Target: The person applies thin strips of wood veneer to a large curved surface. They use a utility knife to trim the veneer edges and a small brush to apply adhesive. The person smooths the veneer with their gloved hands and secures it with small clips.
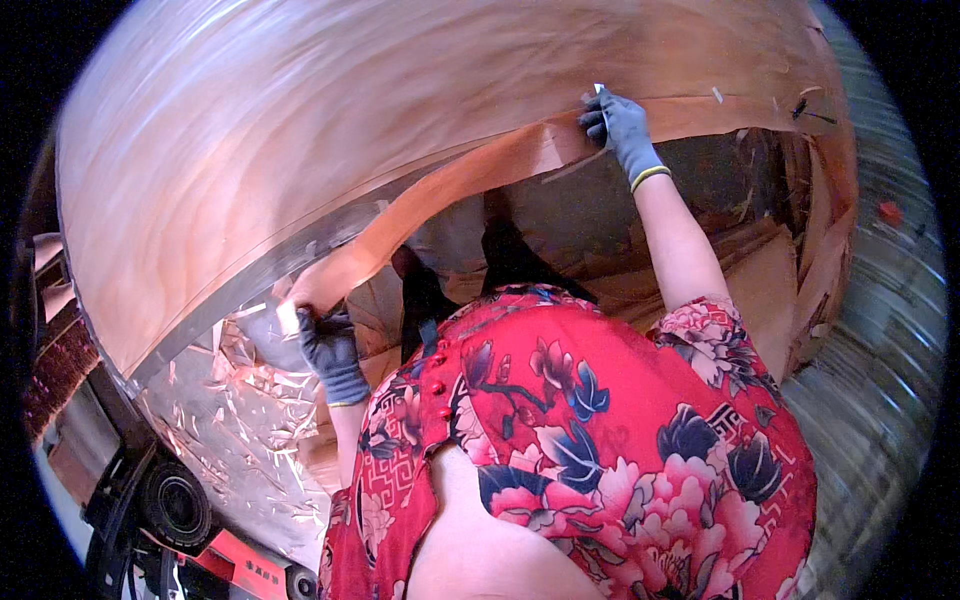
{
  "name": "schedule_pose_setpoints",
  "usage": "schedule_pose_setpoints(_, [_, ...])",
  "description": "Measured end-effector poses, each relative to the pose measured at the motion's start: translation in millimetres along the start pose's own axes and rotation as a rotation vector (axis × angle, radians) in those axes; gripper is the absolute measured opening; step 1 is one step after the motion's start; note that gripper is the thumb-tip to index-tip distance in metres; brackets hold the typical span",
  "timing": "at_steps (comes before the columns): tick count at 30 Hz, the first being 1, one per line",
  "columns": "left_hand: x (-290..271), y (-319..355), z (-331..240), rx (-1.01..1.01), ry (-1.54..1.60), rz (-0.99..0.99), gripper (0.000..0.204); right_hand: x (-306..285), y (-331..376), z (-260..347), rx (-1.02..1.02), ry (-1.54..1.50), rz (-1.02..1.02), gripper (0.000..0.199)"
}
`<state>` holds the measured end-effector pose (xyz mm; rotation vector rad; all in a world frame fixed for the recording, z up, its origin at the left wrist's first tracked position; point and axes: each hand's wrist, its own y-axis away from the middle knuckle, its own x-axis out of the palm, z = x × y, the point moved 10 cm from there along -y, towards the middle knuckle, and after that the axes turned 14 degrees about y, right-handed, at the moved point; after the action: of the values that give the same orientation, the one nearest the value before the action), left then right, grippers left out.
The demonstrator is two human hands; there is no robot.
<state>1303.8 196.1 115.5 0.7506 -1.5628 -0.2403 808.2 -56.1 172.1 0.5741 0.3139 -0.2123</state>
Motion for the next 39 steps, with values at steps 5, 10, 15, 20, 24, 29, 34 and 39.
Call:
schedule_pose_setpoints(5, [74,1,-47,0.414,-0.633,0.077,0.032,3,7,1,0.023,-0.005,0.028,0.030])
schedule_pose_setpoints(10, [85,-21,-51,0.579,-0.943,-0.021,0.025,-3,15,7,-0.099,-0.018,-0.097,0.030])
schedule_pose_setpoints(15, [104,-15,-39,0.644,-1.018,0.018,0.015,69,95,73,-0.435,0.126,0.134,0.016])
schedule_pose_setpoints(20, [109,-8,-30,0.641,-1.210,0.010,0.011,169,145,81,-0.353,0.197,0.495,0.016])
schedule_pose_setpoints(24, [104,1,-26,0.586,-1.115,-0.120,0.014,190,133,45,-0.201,0.250,0.577,0.028])
schedule_pose_setpoints(29, [99,1,-20,0.567,-1.052,-0.138,0.021,185,128,43,-0.239,0.309,0.525,0.030])
schedule_pose_setpoints(34, [111,4,-19,0.619,-1.082,-0.099,0.025,190,134,54,-0.225,0.314,0.544,0.031])
schedule_pose_setpoints(39, [115,2,-19,0.622,-1.081,-0.137,0.024,206,134,58,-0.282,0.377,0.525,0.028])
